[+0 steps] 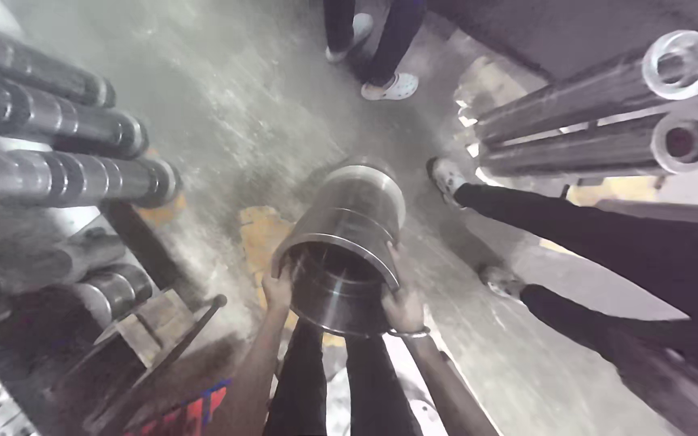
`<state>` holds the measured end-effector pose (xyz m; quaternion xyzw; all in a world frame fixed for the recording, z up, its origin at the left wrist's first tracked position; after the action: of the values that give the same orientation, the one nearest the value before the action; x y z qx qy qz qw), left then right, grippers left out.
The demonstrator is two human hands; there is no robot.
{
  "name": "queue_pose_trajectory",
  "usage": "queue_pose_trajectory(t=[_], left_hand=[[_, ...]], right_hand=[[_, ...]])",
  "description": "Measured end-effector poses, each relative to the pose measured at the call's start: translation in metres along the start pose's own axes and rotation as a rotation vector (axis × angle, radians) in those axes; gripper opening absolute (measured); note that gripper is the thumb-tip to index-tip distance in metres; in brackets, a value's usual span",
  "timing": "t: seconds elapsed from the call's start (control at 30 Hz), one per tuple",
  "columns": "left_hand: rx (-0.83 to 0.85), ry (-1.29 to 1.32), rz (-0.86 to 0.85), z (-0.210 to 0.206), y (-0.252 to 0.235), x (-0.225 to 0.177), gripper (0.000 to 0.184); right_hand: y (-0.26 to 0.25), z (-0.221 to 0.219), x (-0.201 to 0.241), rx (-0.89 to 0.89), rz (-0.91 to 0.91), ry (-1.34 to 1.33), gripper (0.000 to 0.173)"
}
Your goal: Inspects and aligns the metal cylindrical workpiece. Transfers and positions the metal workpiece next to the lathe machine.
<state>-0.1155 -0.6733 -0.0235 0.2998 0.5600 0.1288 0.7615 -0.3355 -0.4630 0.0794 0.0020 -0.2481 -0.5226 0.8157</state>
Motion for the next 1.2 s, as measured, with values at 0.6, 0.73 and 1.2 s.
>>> queue_pose_trajectory(t=[0.6,0.73,1.2], left_hand=[[0.306,-0.404,-0.121,0.018,-0.057,-0.091,0.116],[0.45,-0.646,-0.538,-0.058,-0.073,-0.171,0.1],[0.214,-0.46,-0.292,-0.005,-0.13,-0.171,0.039]], right_hand=[[-0.108,-0.007,0.112,0.403,0.305,0.288,0.083],[-0.136,-0.005,0.134,0.536,0.294,0.369,0.079],[-0.091,-0.01,0.123,0.089,0.067,-0.091,0.102]])
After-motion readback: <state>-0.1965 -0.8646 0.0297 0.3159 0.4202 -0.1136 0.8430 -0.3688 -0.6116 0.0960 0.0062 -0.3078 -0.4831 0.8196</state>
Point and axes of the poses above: each hand's wrist, its own y-axis away from the middle knuckle, its own z-axis out of the back of the hand, x = y × z, the point moved 7 cm from there along -y, towards the middle knuckle, and after that the axes turned 15 degrees about y, right-handed, at the moved point
